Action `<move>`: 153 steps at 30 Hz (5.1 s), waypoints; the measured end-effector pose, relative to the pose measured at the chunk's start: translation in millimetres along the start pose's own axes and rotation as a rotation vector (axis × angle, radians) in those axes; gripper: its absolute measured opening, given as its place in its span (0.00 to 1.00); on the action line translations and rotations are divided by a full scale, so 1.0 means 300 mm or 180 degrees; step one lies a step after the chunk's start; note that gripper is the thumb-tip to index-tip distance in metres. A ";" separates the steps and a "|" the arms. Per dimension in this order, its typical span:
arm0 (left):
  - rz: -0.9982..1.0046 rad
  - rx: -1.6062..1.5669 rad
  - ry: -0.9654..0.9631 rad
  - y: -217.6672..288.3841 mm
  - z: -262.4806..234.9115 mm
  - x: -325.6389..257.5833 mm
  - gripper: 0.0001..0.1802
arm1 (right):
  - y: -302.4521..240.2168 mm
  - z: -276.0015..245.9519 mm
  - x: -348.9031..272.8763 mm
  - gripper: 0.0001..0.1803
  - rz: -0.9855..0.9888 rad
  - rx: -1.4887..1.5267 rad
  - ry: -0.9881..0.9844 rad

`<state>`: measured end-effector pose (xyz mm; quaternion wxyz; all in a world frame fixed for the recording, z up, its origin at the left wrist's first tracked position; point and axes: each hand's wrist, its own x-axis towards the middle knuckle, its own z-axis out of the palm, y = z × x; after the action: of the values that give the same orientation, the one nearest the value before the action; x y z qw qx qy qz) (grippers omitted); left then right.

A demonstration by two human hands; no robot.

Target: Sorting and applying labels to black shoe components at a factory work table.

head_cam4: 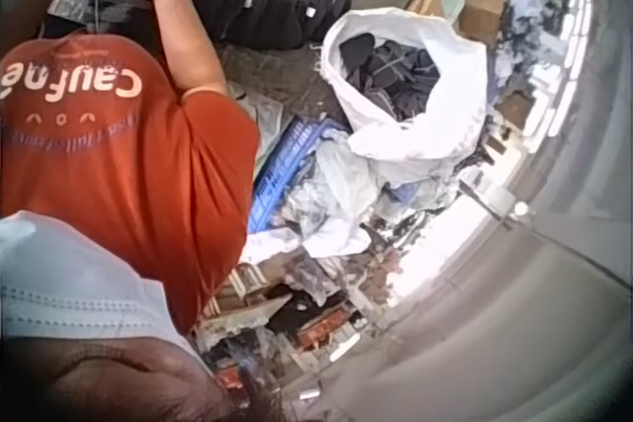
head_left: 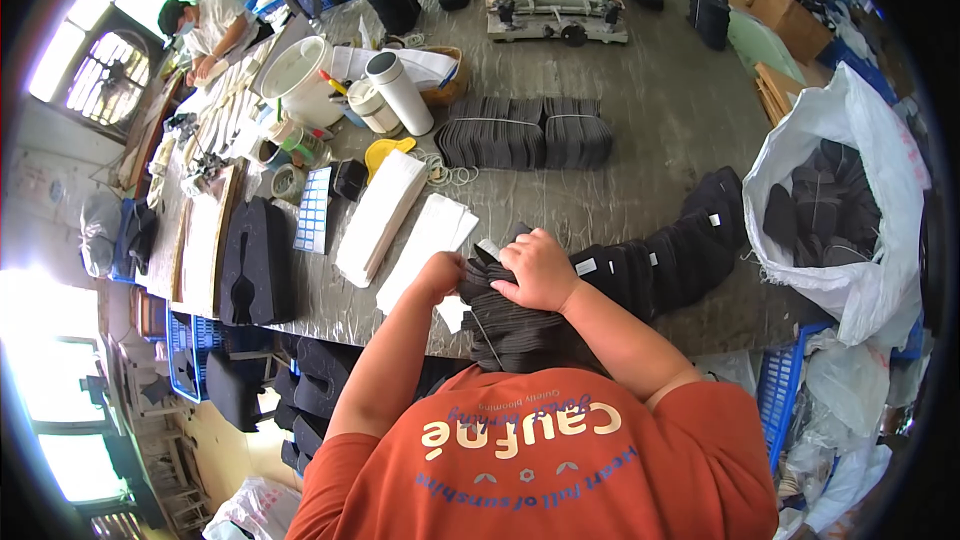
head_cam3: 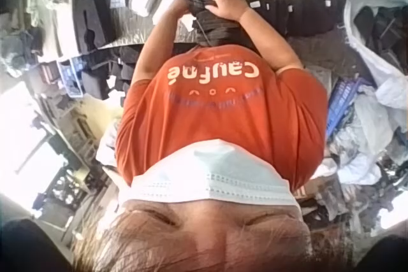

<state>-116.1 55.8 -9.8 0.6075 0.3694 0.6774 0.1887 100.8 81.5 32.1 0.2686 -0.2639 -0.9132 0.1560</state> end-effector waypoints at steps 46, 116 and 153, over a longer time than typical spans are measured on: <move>0.2228 0.3649 0.0412 0.012 0.233 -0.158 0.59 | 0.016 -0.119 -0.480 0.54 0.2533 -0.1467 -0.0539; 0.2469 0.0269 -0.0442 0.057 -0.225 -0.348 0.52 | -0.288 0.087 0.065 0.12 0.3090 0.5327 0.2319; 0.1466 0.0471 -0.0618 0.092 -0.047 -0.400 0.07 | -0.420 -0.040 -0.081 0.07 0.3016 0.2906 0.0479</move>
<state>-123.6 -10.9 94.3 0.5820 0.5738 0.5259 0.2357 74.9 -33.0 85.6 0.3189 -0.5069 -0.5192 0.6098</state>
